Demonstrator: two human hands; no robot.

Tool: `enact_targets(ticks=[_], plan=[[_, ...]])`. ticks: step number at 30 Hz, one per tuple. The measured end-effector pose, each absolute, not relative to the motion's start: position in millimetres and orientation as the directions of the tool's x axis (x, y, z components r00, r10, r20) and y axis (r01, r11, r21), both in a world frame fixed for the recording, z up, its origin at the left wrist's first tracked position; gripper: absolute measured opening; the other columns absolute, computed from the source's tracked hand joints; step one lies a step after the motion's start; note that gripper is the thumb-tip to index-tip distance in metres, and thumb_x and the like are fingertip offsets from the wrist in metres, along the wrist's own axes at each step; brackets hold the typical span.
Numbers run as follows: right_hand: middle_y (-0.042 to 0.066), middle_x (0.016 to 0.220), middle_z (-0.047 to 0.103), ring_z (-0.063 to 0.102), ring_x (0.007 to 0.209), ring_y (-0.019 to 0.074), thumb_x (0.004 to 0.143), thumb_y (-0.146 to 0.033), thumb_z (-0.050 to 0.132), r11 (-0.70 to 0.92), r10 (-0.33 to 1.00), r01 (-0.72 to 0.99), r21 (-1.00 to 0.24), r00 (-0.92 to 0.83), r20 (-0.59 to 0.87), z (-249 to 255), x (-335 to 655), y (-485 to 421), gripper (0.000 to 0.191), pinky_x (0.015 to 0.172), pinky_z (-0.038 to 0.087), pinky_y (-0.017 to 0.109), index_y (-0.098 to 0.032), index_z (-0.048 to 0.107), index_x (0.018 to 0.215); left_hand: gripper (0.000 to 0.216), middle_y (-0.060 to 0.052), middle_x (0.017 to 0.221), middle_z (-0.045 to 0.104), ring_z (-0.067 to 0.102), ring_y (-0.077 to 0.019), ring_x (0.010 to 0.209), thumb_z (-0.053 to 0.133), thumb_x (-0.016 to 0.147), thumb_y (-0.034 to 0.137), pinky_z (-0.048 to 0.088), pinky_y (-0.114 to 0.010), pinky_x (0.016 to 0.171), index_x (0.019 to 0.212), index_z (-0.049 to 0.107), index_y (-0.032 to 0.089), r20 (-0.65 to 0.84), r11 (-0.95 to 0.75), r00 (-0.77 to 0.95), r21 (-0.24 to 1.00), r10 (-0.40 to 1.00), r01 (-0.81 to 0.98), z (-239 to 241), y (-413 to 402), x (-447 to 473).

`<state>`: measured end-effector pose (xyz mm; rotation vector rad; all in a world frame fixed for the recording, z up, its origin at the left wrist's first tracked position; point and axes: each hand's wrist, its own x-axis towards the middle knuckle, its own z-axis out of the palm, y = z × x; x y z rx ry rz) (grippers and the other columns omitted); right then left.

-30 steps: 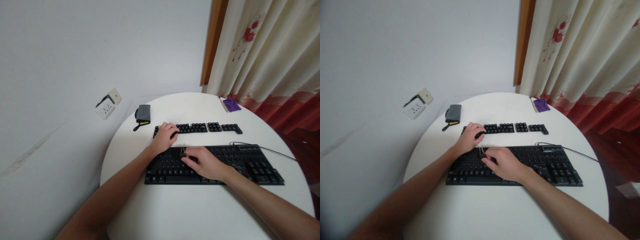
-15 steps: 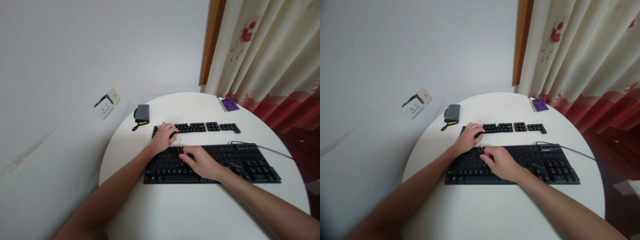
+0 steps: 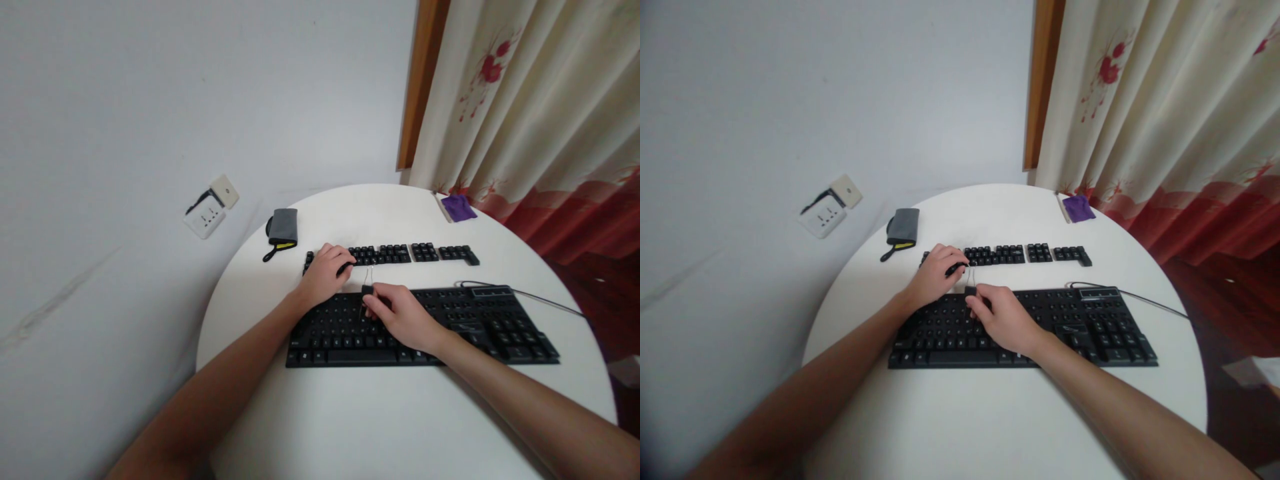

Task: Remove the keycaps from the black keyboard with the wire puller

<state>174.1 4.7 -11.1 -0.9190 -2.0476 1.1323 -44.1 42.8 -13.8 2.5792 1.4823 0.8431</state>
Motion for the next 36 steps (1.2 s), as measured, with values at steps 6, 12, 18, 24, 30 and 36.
enact_targets(ticks=[6,12,18,24,30,36], plan=[[0.002,0.068,0.065,0.061,0.065,0.0182,0.098,-0.037,0.051,0.408,0.889,0.296,-0.864,-0.342,0.303,-7,182,15,0.031,0.063,0.044,0.029,-0.02,0.059,0.074,0.023,-0.007,0.102,0.071,0.06,-0.0206,0.098,0.047,0.098,0.021,0.048,-0.04,0.092,0.106,0.069,0.02,0.513,-0.631,0.422,0.35,0.747,0.692,3,27,-29],[0.003,0.069,0.066,0.06,0.064,0.018,0.098,-0.04,0.051,0.4,0.913,0.281,-0.872,-0.206,0.353,-7,186,21,0.032,0.062,0.045,0.029,-0.021,0.06,0.074,0.027,-0.008,0.11,0.07,0.061,-0.024,0.105,0.063,0.093,0.038,0.048,-0.043,0.097,0.114,0.064,0.022,0.452,-0.65,0.471,0.453,0.758,0.611,6,15,-16],[0.004,0.073,0.066,0.06,0.07,0.0188,0.098,-0.037,0.05,0.417,0.903,0.278,-0.865,-0.24,0.358,-9,183,17,0.03,0.065,0.044,0.029,-0.02,0.06,0.075,0.02,-0.005,0.102,0.071,0.063,-0.0201,0.099,0.068,0.09,0.032,0.049,-0.037,0.093,0.106,0.063,0.022,0.452,-0.673,0.499,0.505,0.739,0.54,0,17,-19],[0.004,0.077,0.067,0.062,0.073,0.0194,0.099,-0.039,0.048,0.343,0.925,0.242,-0.907,-0.257,0.281,-14,180,20,0.027,0.066,0.044,0.029,-0.021,0.058,0.081,0.015,-0.004,0.102,0.072,0.062,-0.0198,0.1,0.063,0.093,0.036,0.046,-0.038,0.095,0.101,0.066,0.022,0.422,-0.733,0.599,0.406,0.681,0.547,-1,18,-21],[-0.001,0.065,0.059,0.054,0.061,0.0164,0.097,-0.037,0.051,0.343,0.928,0.265,-0.901,-0.247,0.28,-17,180,22,0.03,0.059,0.039,0.027,-0.022,0.049,0.072,0.02,-0.005,0.108,0.071,0.058,-0.0218,0.105,0.056,0.097,0.034,0.044,-0.039,0.095,0.108,0.07,0.025,0.388,-0.777,0.677,0.224,0.625,0.588,2,18,-22],[-0.001,0.064,0.055,0.051,0.061,0.0158,0.099,-0.034,0.048,0.388,0.911,0.299,-0.872,-0.269,0.313,-18,181,21,0.031,0.059,0.037,0.027,-0.022,0.048,0.07,0.019,-0.006,0.108,0.067,0.055,-0.022,0.107,0.061,0.095,0.034,0.046,-0.039,0.097,0.105,0.072,0.023,0.454,-0.797,0.664,0.218,0.594,0.564,3,17,-19]])
